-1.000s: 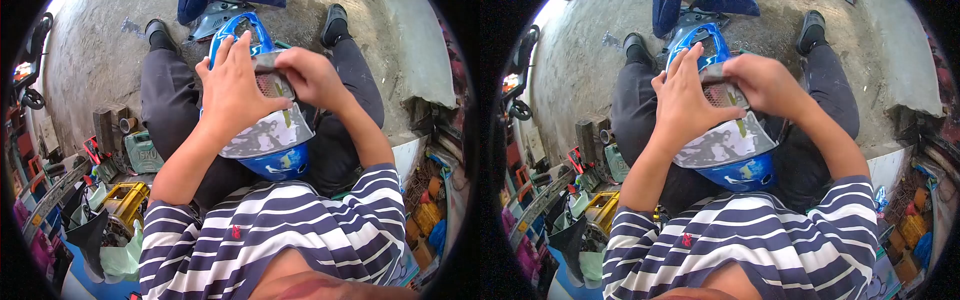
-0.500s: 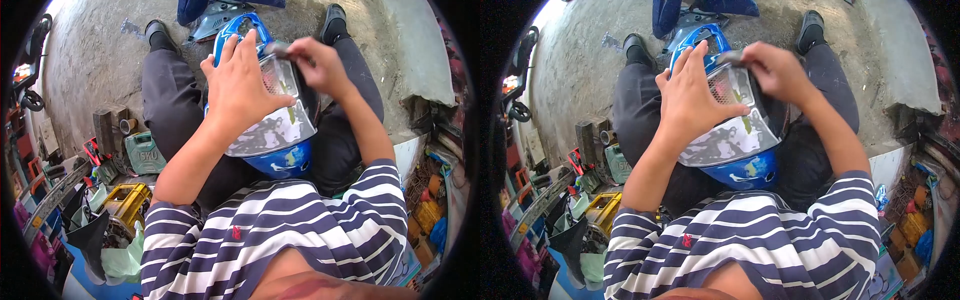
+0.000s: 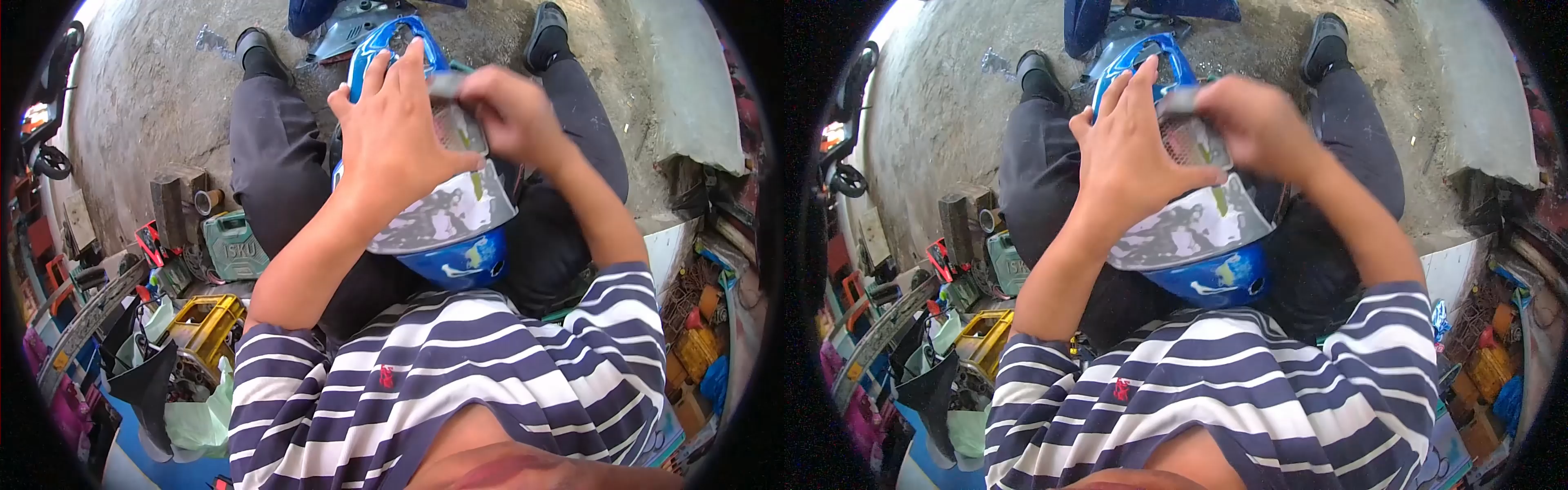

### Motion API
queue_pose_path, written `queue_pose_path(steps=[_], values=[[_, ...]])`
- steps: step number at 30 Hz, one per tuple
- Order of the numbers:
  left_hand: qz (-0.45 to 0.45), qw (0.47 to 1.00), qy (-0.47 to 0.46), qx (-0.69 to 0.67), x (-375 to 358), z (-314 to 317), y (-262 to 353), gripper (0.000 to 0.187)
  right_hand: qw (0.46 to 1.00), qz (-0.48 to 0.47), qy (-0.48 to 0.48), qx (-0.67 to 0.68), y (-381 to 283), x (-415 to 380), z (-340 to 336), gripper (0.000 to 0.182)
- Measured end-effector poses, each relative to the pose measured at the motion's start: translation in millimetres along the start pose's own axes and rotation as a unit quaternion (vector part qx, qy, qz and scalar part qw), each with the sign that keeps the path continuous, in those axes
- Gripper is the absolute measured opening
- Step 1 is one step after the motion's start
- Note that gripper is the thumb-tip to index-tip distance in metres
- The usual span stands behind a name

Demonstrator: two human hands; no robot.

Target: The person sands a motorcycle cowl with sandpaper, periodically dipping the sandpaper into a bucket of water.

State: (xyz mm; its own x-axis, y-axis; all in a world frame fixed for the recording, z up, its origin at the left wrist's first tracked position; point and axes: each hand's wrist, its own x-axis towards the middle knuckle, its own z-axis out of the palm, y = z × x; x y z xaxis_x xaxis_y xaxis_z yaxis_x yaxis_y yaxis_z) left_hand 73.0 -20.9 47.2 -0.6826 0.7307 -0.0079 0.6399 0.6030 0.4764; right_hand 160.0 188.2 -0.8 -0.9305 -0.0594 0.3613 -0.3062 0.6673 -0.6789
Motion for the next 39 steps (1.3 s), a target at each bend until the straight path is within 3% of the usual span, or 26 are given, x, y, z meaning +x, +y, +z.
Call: queue_pose_path(steps=[1, 4, 7, 11, 13, 17, 21, 23, 24, 27, 29, 33, 37, 39], values=[[0.000, 1.000, 0.001, -0.008, 3.5, -0.9, 0.7, 0.140, 0.999, -0.039, -0.001, 0.017, -13.4, 4.5, 3.1, 0.026], [0.002, 1.000, -0.001, 0.012, 4.2, 1.9, -2.3, 0.142, 0.991, 0.126, 0.035, 0.011, 11.6, 2.9, -4.1, 0.025], [-0.006, 1.000, -0.007, 0.008, 4.4, 1.2, 1.5, 0.142, 0.999, -0.028, 0.000, 0.023, -13.8, 3.9, 4.3, 0.023], [-0.003, 1.000, -0.007, 0.009, 1.7, 1.0, -1.4, 0.142, 0.994, 0.105, 0.035, 0.001, 21.1, -3.7, 0.5, 0.023], [-0.008, 1.000, -0.004, -0.001, 4.2, -0.8, 1.9, 0.142, 1.000, -0.011, 0.002, 0.012, -13.1, 4.2, 5.2, 0.022], [0.002, 1.000, -0.002, 0.003, 4.0, 2.5, -0.8, 0.143, 0.992, 0.118, 0.035, -0.011, 24.8, -1.8, -3.5, 0.021], [0.002, 1.000, -0.001, -0.016, 2.3, -0.6, -4.2, 0.144, 1.000, -0.017, 0.018, 0.016, -12.5, 3.2, 4.3, 0.020], [0.002, 1.000, 0.000, 0.006, 2.2, 1.0, -2.0, 0.143, 0.994, 0.104, 0.039, -0.004, 22.3, -2.6, -1.3, 0.024], [0.003, 1.000, -0.003, 0.013, 2.3, 1.3, -0.7, 0.143, 0.994, 0.108, 0.023, 0.001, 14.5, -0.9, -1.7, 0.025], [-0.001, 1.000, 0.003, -0.004, 6.1, -0.7, 2.5, 0.144, 0.999, -0.026, 0.012, 0.028, -13.4, 4.0, 5.7, 0.023], [0.009, 1.000, 0.009, -0.003, 3.9, 1.1, -1.6, 0.145, 0.995, 0.096, 0.030, 0.010, 15.4, 1.0, -0.8, 0.023], [0.001, 1.000, 0.006, -0.027, 3.6, -1.2, -1.1, 0.146, 0.999, -0.043, 0.003, 0.024, -14.7, 6.4, 3.1, 0.022], [0.016, 1.000, 0.017, -0.012, 4.3, 2.4, -1.5, 0.150, 0.996, 0.083, 0.032, -0.013, 7.4, 9.0, -2.0, 0.021], [0.014, 1.000, 0.023, -0.016, 8.1, 2.0, -0.6, 0.153, 0.999, -0.031, -0.013, 0.015, -10.5, 4.5, 3.1, 0.019]])
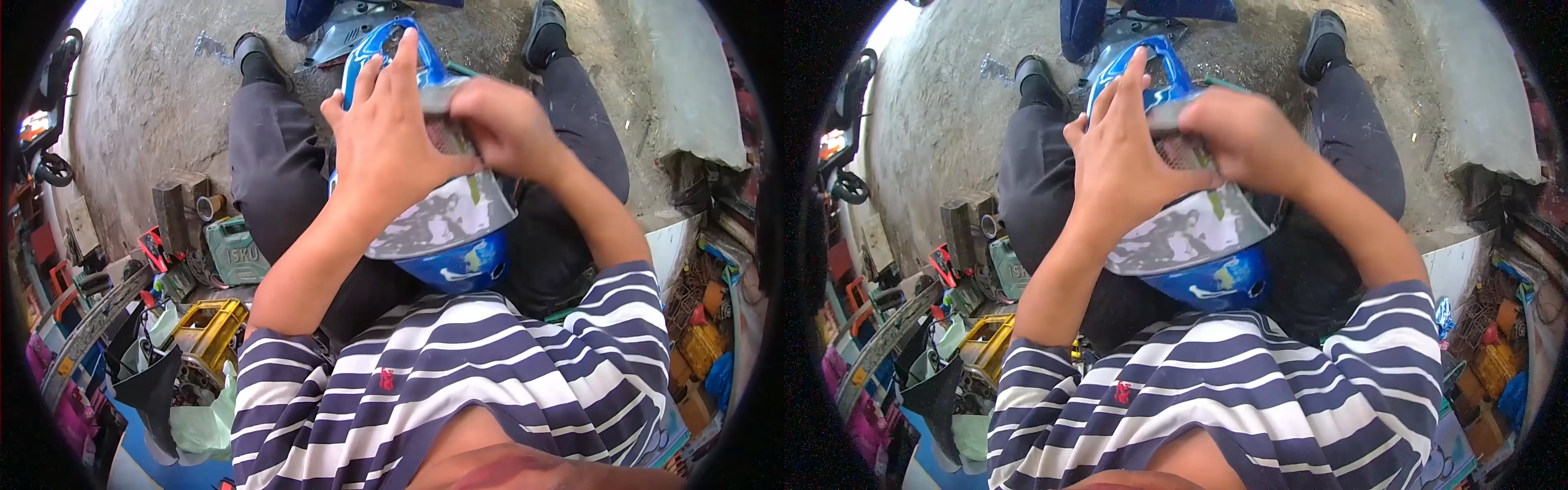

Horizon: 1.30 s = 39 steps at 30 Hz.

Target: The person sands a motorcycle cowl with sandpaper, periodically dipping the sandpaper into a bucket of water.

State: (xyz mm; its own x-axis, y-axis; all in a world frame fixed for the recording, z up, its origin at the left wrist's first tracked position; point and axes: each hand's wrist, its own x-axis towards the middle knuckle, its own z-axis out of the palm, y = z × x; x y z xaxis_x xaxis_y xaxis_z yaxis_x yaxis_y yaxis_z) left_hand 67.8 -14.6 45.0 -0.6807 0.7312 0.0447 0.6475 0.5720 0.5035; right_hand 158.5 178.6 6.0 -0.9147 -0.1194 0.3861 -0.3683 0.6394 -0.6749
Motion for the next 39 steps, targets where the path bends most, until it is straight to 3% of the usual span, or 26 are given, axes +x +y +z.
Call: queue_pose_path(steps=[4, 6, 7, 10, 11, 12, 14, 16, 20, 22, 24, 26, 28, 32, 34, 38, 39], values=[[-0.008, 1.000, -0.003, -0.014, -7.4, -2.3, -1.1, 0.154, 0.988, 0.142, 0.045, -0.028, 23.6, -0.6, -12.4, 0.020], [-0.008, 1.000, 0.001, -0.026, -4.7, -2.0, 0.9, 0.155, 0.999, 0.012, 0.022, -0.048, -0.4, -0.4, -4.0, 0.018], [-0.007, 1.000, -0.002, -0.030, -4.2, -2.4, -1.5, 0.154, 1.000, -0.010, 0.013, -0.003, -6.9, 0.3, -0.8, 0.021], [-0.002, 1.000, -0.001, -0.024, -4.4, -1.8, -0.5, 0.155, 0.991, 0.121, 0.055, -0.034, 29.9, -7.3, -6.3, 0.026], [-0.008, 1.000, -0.012, -0.012, -3.6, -2.9, 2.1, 0.156, 0.993, 0.105, 0.040, -0.027, 26.4, -10.0, -4.2, 0.026], [-0.009, 1.000, -0.006, -0.015, -2.8, -3.2, 1.0, 0.156, 0.999, 0.014, 0.035, -0.026, 8.1, -3.4, 0.4, 0.023], [-0.007, 1.000, -0.002, -0.021, -6.6, -2.1, -3.1, 0.157, 0.999, 0.030, 0.032, 0.012, 3.8, -4.1, 1.8, 0.023], [-0.009, 1.000, -0.002, -0.008, -5.8, -0.4, -0.5, 0.156, 0.987, 0.153, 0.046, -0.002, 27.3, -6.3, -4.4, 0.023], [-0.008, 1.000, -0.001, -0.009, -2.2, -1.8, 1.7, 0.156, 0.999, 0.030, 0.015, 0.011, 1.4, -4.6, 0.1, 0.021], [-0.004, 1.000, -0.003, -0.003, -4.9, -1.5, 0.7, 0.156, 0.990, 0.128, 0.060, 0.004, 18.8, -3.0, -4.4, 0.021], [-0.011, 1.000, -0.008, -0.017, -5.1, -2.5, 0.7, 0.156, 0.994, 0.109, 0.020, -0.002, 4.7, -3.5, -6.0, 0.020], [-0.011, 1.000, -0.004, -0.025, -5.8, -1.3, -3.2, 0.156, 0.999, 0.022, 0.020, 0.016, -3.8, -4.5, 0.6, 0.020], [-0.011, 1.000, -0.005, -0.014, -6.3, -1.0, -3.1, 0.156, 0.992, 0.113, 0.056, 0.008, 17.0, -6.7, -1.6, 0.027], [-0.010, 1.000, 0.000, -0.014, -1.5, -2.7, 1.3, 0.156, 1.000, -0.008, 0.012, 0.000, -6.1, -3.7, 0.3, 0.024], [-0.004, 1.000, 0.001, -0.022, -5.5, -1.8, -1.3, 0.156, 0.990, 0.133, 0.043, -0.006, 13.6, -5.3, -4.4, 0.030], [-0.018, 0.999, -0.023, -0.013, -2.7, -3.4, 4.0, 0.156, 1.000, 0.012, 0.010, -0.001, -4.0, -3.6, -1.0, 0.030], [-0.015, 1.000, -0.019, -0.011, -3.3, -1.3, 1.2, 0.156, 0.998, 0.043, 0.040, -0.006, 8.3, -9.5, 0.9, 0.031]])
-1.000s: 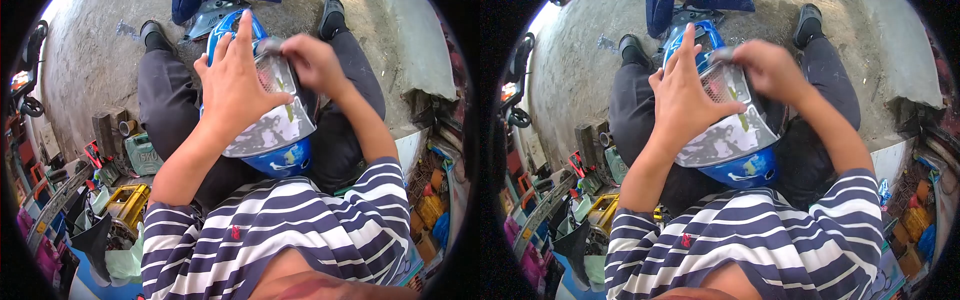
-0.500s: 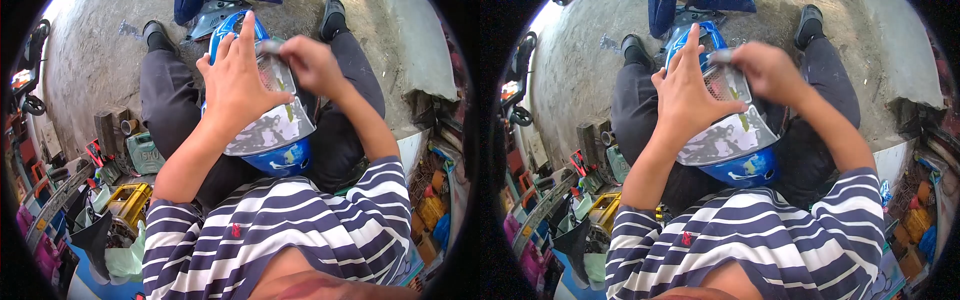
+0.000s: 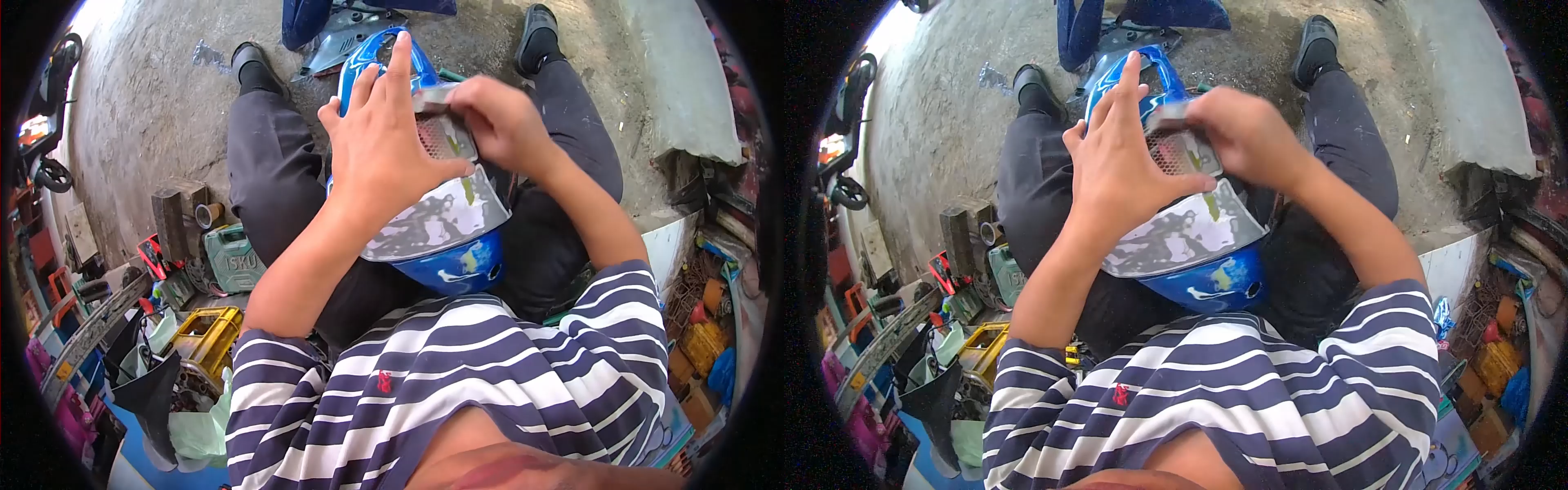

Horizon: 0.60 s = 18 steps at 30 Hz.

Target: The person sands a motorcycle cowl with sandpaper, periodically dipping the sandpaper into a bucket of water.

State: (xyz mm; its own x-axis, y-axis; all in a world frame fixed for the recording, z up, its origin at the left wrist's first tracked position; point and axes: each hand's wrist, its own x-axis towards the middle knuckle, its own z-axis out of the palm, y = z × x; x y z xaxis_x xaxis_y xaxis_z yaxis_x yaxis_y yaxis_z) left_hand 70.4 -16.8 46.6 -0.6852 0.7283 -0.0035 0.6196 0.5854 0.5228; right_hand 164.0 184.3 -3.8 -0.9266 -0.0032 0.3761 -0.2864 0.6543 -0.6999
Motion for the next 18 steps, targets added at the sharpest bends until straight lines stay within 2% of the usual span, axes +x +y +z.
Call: queue_pose_path(steps=[3, 5, 6, 7, 9, 11, 14, 15, 17, 18], values=[[-0.002, 1.000, -0.003, 0.006, 1.3, -1.4, 4.5, 0.157, 0.999, 0.036, -0.001, -0.028, 18.0, 3.3, -6.2, 0.031], [-0.003, 1.000, 0.000, -0.005, 2.8, -1.8, 1.9, 0.157, 0.998, -0.056, -0.018, 0.001, -9.8, 5.7, 0.5, 0.022], [-0.002, 1.000, -0.001, -0.007, 1.6, -1.3, 1.3, 0.157, 1.000, -0.030, -0.007, 0.006, -4.0, 2.7, 0.1, 0.022], [-0.003, 1.000, -0.001, -0.009, -0.3, -1.4, 0.3, 0.156, 0.999, 0.037, 0.006, 0.013, 9.0, 0.0, 0.1, 0.027], [-0.007, 1.000, -0.007, 0.004, -3.6, -1.2, 2.6, 0.157, 0.997, 0.067, 0.011, -0.027, 23.3, 0.2, -1.8, 0.027], [-0.006, 1.000, -0.002, -0.003, 0.7, -1.9, 2.5, 0.156, 0.998, -0.045, -0.034, 0.017, -9.4, 4.8, 0.2, 0.023], [0.001, 1.000, -0.001, -0.003, 1.0, 0.0, 1.8, 0.156, 0.999, 0.050, 0.007, -0.016, 23.0, -0.4, -2.3, 0.026], [0.003, 1.000, -0.001, -0.002, 0.8, 0.3, 2.9, 0.156, 0.998, 0.052, 0.019, -0.042, 30.2, 1.6, -4.8, 0.025], [-0.004, 1.000, -0.003, 0.004, 3.6, -1.9, 4.8, 0.156, 0.999, -0.045, -0.009, -0.020, -6.0, 7.3, -1.6, 0.023], [-0.004, 1.000, -0.002, 0.000, 2.0, -2.2, 2.7, 0.156, 0.998, -0.059, -0.011, 0.004, -11.3, 5.3, 2.4, 0.023]])
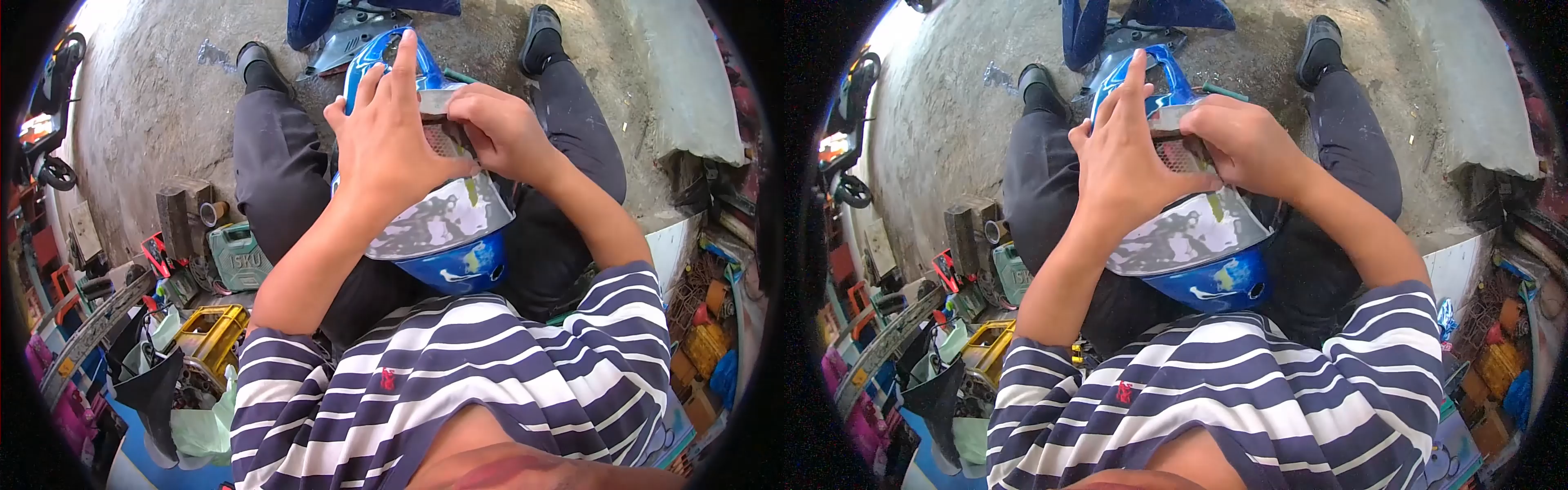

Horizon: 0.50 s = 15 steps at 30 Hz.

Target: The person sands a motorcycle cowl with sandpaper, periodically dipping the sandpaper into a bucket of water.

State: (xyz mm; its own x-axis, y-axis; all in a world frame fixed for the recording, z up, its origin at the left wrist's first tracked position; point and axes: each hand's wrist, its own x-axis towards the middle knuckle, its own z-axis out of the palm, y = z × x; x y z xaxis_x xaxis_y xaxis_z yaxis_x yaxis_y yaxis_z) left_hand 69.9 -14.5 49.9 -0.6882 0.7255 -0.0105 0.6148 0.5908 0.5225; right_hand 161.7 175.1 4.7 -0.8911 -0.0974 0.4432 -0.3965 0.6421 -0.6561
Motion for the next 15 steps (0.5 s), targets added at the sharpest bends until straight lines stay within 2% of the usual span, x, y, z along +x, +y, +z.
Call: queue_pose_path(steps=[3, 4, 7, 9, 11, 13, 15], values=[[-0.002, 1.000, -0.002, 0.008, -3.5, 1.0, -0.2, 0.157, 0.992, 0.119, 0.021, -0.028, 31.2, -0.9, -5.9, 0.026], [0.001, 1.000, -0.002, 0.012, -4.0, 1.9, 1.5, 0.157, 0.992, 0.121, 0.010, -0.031, 26.2, 1.7, -8.2, 0.027], [0.008, 1.000, 0.001, 0.001, 2.8, 1.2, 4.0, 0.158, 1.000, -0.003, -0.002, 0.012, 4.9, 0.9, 1.9, 0.028], [0.017, 1.000, 0.015, 0.013, -1.4, 3.8, -1.7, 0.158, 0.994, 0.108, 0.027, -0.024, 25.1, -3.3, -3.0, 0.025], [0.010, 1.000, 0.002, 0.001, -5.2, -0.6, -0.5, 0.159, 0.994, 0.102, 0.020, -0.031, 32.8, -3.9, -7.3, 0.022], [0.001, 1.000, -0.006, -0.009, -2.4, -3.4, 0.1, 0.157, 0.999, 0.039, -0.013, 0.003, 11.2, -0.3, -4.9, 0.027], [0.009, 1.000, 0.001, -0.009, -3.7, -1.4, -2.0, 0.157, 0.996, 0.087, 0.012, 0.032, 22.8, -7.1, -3.4, 0.028]])
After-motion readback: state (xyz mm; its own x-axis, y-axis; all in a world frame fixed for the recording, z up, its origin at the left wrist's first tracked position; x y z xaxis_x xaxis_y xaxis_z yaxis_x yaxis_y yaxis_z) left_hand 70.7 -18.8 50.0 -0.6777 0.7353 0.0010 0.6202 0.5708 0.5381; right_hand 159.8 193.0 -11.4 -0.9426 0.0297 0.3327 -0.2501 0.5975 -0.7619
